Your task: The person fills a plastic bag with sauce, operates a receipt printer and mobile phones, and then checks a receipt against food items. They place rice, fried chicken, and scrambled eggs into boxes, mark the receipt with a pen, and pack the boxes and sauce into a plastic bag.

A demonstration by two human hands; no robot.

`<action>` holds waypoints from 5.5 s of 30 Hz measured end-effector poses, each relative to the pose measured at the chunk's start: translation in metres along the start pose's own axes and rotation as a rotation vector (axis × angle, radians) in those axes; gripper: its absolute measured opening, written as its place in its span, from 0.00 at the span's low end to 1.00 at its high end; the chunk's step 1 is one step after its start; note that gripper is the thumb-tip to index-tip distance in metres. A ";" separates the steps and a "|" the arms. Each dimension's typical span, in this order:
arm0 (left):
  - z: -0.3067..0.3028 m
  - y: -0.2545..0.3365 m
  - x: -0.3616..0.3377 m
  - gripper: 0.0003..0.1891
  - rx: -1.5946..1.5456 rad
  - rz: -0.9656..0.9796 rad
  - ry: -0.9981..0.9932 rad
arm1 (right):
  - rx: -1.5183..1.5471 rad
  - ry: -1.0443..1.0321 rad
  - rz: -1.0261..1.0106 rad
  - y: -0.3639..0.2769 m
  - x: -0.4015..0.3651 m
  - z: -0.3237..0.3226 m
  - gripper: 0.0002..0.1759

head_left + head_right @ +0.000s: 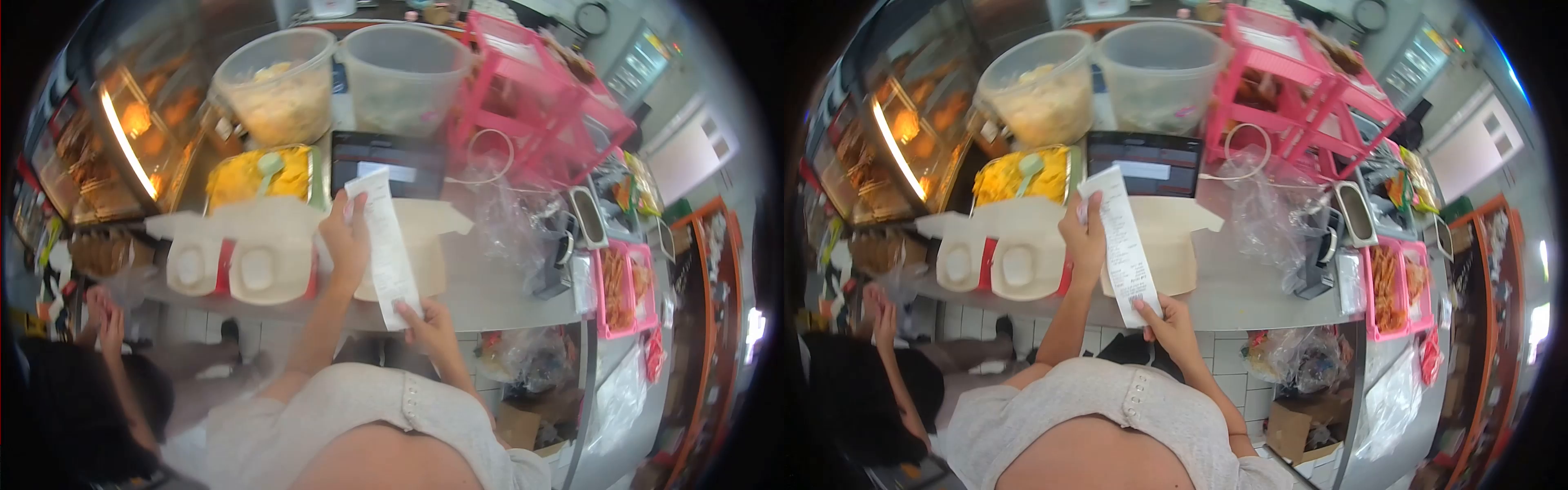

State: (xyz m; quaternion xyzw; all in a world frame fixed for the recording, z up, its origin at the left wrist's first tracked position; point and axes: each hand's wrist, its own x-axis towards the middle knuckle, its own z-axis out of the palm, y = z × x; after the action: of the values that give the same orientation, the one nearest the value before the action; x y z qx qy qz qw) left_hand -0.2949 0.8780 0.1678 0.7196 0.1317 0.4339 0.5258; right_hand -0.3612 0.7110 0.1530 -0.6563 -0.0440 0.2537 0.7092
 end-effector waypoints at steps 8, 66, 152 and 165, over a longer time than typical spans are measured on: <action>0.051 0.004 -0.025 0.06 0.017 0.113 -0.177 | 0.241 0.032 0.128 0.012 -0.016 -0.069 0.15; 0.236 0.043 -0.113 0.12 -0.508 -0.565 0.236 | -1.946 0.100 0.251 -0.184 0.266 -0.688 0.16; 0.038 0.116 -0.040 0.15 -0.326 -0.184 0.078 | -0.038 -0.540 -0.296 -0.071 -0.014 -0.126 0.16; 0.067 0.094 -0.032 0.22 -0.184 0.186 -0.036 | 0.121 -0.481 -0.121 -0.074 -0.025 -0.150 0.17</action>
State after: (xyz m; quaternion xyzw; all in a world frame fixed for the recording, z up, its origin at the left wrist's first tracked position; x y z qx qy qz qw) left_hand -0.2878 0.7761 0.2292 0.6850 0.0146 0.4783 0.5494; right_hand -0.3017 0.5638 0.2101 -0.5295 -0.2351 0.3619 0.7303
